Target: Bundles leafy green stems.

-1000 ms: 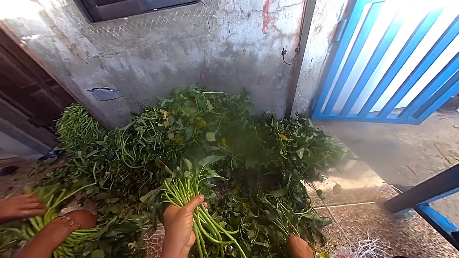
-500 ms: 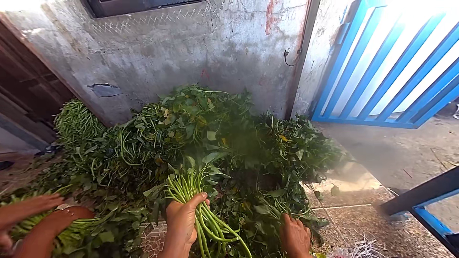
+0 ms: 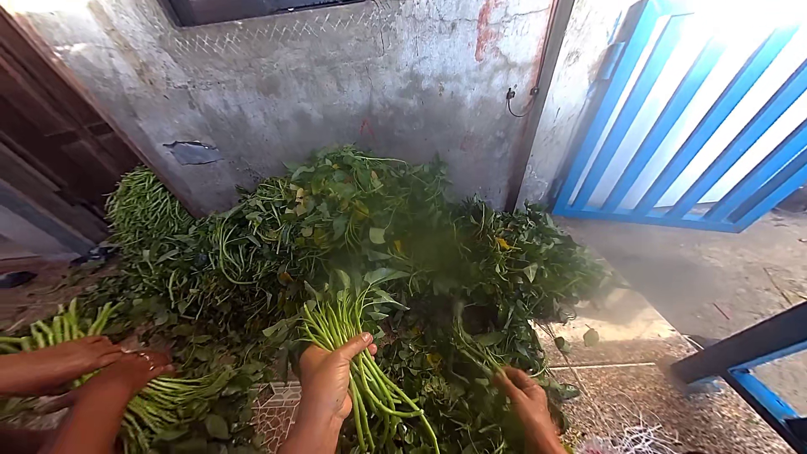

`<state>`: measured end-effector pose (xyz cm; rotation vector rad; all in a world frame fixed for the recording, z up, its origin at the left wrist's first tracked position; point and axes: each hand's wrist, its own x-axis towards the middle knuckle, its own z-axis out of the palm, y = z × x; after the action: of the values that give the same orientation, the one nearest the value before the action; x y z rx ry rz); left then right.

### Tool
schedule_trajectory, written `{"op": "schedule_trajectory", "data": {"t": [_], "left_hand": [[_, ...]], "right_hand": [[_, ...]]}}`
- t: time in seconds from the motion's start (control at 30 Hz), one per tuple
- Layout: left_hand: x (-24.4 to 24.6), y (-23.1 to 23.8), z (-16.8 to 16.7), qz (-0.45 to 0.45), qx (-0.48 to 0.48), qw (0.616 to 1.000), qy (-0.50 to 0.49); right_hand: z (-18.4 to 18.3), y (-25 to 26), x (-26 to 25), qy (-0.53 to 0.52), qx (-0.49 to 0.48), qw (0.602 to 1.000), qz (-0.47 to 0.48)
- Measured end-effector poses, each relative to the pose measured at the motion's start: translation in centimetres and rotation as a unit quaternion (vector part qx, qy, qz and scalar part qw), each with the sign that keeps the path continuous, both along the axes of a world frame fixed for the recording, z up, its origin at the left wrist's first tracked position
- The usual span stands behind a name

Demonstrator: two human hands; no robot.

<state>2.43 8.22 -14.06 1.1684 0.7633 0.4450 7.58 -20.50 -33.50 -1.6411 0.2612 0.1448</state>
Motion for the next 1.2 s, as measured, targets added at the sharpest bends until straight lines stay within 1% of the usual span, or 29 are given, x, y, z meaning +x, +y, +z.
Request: {"op": "schedule_trajectory", "data": {"t": [0.03,0.07,0.1,0.17,0.2,0.27,0.37,0.5,0.57,0.67,0.8,1.0,1.2], "left_hand": [[0.1,0.0,-0.1,0.003,0.002,1.0,-0.007],[0.2,0.0,-0.2,0.005,0.004,1.0,-0.014],[0.3,0.0,-0.2,0.006,0.004,1.0,-0.018],[0.3,0.0,-0.5,0.009,0.006,1.0,-0.012],[0.3,0.0,-0.7,0.012,0.008,1.0,-0.005],[0.4,0.0,-1.0,0.02,0.009,1.0,0.007],[0.7,-0.3,-1.5,0.017,0.001,1.0,0.02],[0.6,-1.2,-2.1,-0.03,-0.011,0.999,0.041],[0.4,-1.9,-2.3,-0.066,-0.023,0.997,0.045],[0.2,-2.8,-2.6,-0.115,-0.033,0.992,0.043],[0.1,-3.0,-2.8,-0.16,-0.052,0.985,0.029],[0.1,-2.9,-2.7,-0.164,-0.041,0.986,0.003],[0.0,-3.5,-3.3,-0.17,0.017,0.985,0.004]], "right_hand": [[-0.4,-0.3,0.4,0.068,0.009,0.997,0.03],[-0.3,-0.3,0.6,0.113,0.022,0.992,0.043],[0.1,0.1,0.6,0.119,0.045,0.991,0.036],[1.7,0.8,-0.3,0.069,0.107,0.992,0.01],[2.5,1.1,-0.9,0.04,0.13,0.991,0.011],[3.9,1.9,-2.0,-0.009,0.144,0.989,0.034],[5.4,2.9,-3.5,-0.04,0.165,0.983,0.063],[6.8,5.0,-5.4,-0.082,0.215,0.967,0.108],[7.2,6.3,-6.1,-0.121,0.208,0.962,0.132],[7.2,8.3,-6.6,-0.192,0.167,0.956,0.149],[7.4,9.7,-7.0,-0.226,0.134,0.955,0.137],[7.5,9.7,-7.0,-0.247,0.076,0.956,0.141],[7.7,10.2,-7.1,-0.253,0.064,0.957,0.128]]}}
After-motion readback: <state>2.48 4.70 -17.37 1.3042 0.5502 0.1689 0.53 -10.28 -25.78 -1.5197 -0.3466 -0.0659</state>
